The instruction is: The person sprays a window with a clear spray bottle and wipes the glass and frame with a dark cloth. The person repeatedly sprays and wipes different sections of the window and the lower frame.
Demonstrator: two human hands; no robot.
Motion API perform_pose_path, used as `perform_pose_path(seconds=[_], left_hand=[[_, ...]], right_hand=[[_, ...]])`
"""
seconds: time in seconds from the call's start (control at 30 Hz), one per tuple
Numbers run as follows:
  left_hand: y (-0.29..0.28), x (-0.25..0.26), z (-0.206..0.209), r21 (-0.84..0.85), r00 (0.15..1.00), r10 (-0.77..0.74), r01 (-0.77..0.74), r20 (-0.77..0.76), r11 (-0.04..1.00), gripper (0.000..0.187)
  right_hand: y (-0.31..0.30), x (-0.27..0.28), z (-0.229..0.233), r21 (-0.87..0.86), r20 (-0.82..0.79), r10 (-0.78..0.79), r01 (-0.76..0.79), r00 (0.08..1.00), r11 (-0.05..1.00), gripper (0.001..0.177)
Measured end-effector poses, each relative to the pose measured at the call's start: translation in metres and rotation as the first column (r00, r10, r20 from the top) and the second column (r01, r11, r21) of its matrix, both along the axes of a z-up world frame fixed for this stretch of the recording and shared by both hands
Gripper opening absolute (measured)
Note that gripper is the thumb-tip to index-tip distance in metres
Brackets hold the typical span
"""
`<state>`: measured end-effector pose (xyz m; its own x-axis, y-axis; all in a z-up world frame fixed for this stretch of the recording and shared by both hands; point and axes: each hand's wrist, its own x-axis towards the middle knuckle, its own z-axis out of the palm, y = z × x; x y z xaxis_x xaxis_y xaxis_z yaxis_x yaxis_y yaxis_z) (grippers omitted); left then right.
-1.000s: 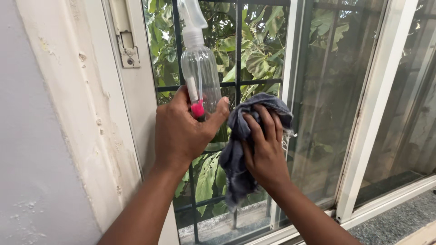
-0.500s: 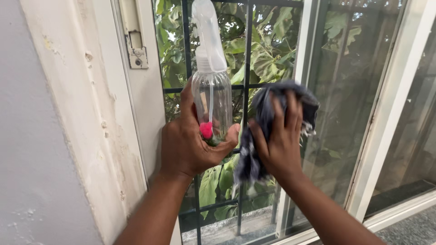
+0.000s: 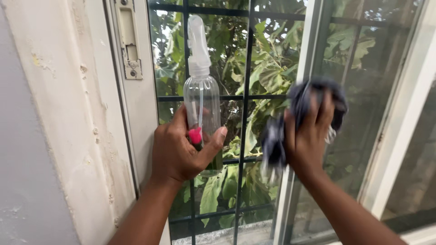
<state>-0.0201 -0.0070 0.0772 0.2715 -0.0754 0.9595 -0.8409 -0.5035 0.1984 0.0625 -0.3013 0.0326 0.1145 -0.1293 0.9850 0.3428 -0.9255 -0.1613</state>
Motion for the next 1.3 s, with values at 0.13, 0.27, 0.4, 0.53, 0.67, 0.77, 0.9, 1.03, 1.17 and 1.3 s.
perform_pose_path(seconds=[0.13, 0.27, 0.4, 0.53, 0.67, 0.77, 0.9, 1.03, 1.17, 1.3], left_hand=[[-0.006, 0.000, -0.005, -0.015, 0.999, 0.043, -0.044, -0.012, 0.999, 0.049], [-0.009, 0.001, -0.004, 0.003, 0.997, 0.064, -0.064, -0.043, 0.998, 0.046], [-0.012, 0.002, -0.007, -0.008, 0.996, 0.075, -0.076, -0.046, 0.997, 0.045], [-0.013, 0.001, -0.006, -0.017, 0.994, 0.101, -0.102, -0.044, 0.995, 0.046], [-0.014, 0.004, -0.008, -0.019, 0.993, 0.095, -0.096, -0.064, 0.995, 0.046], [-0.012, 0.006, -0.011, -0.005, 0.997, 0.079, -0.079, 0.002, 0.997, 0.045], [-0.013, 0.007, -0.013, -0.004, 0.998, 0.065, -0.065, 0.011, 0.998, 0.044], [-0.014, 0.003, -0.011, -0.015, 0.996, 0.083, -0.083, -0.017, 0.996, 0.045], [-0.012, 0.006, -0.012, -0.014, 0.997, 0.077, -0.078, -0.027, 0.997, 0.045], [-0.012, 0.012, -0.015, 0.004, 0.996, 0.037, -0.038, 0.084, 0.999, 0.046]], right_hand=[[-0.032, -0.005, -0.043, -0.030, -0.084, 0.137, -0.140, 0.987, 0.990, 0.058], [-0.056, 0.017, -0.008, 0.264, 0.041, 0.182, -0.187, 0.982, 0.946, 0.068], [-0.035, 0.025, -0.006, 0.243, 0.020, 0.074, -0.077, 0.997, 0.967, 0.066], [-0.046, 0.000, -0.034, -0.008, -0.084, 0.096, -0.097, 0.992, 0.995, 0.065], [-0.069, 0.008, 0.003, 0.193, 0.009, 0.290, -0.287, 0.957, 0.938, 0.066], [-0.065, 0.019, 0.027, 0.377, 0.120, 0.327, -0.348, 0.937, 0.858, 0.067], [-0.060, 0.007, -0.011, 0.063, -0.073, 0.064, -0.059, 0.995, 0.996, 0.065], [-0.105, -0.002, -0.041, -0.047, -0.221, 0.084, -0.096, 0.972, 0.994, 0.071], [-0.158, 0.026, -0.004, -0.293, 0.146, -0.107, 0.146, 0.984, 0.945, 0.073], [-0.145, 0.037, 0.005, 0.098, -0.005, 0.027, -0.027, 1.000, 0.995, 0.064]])
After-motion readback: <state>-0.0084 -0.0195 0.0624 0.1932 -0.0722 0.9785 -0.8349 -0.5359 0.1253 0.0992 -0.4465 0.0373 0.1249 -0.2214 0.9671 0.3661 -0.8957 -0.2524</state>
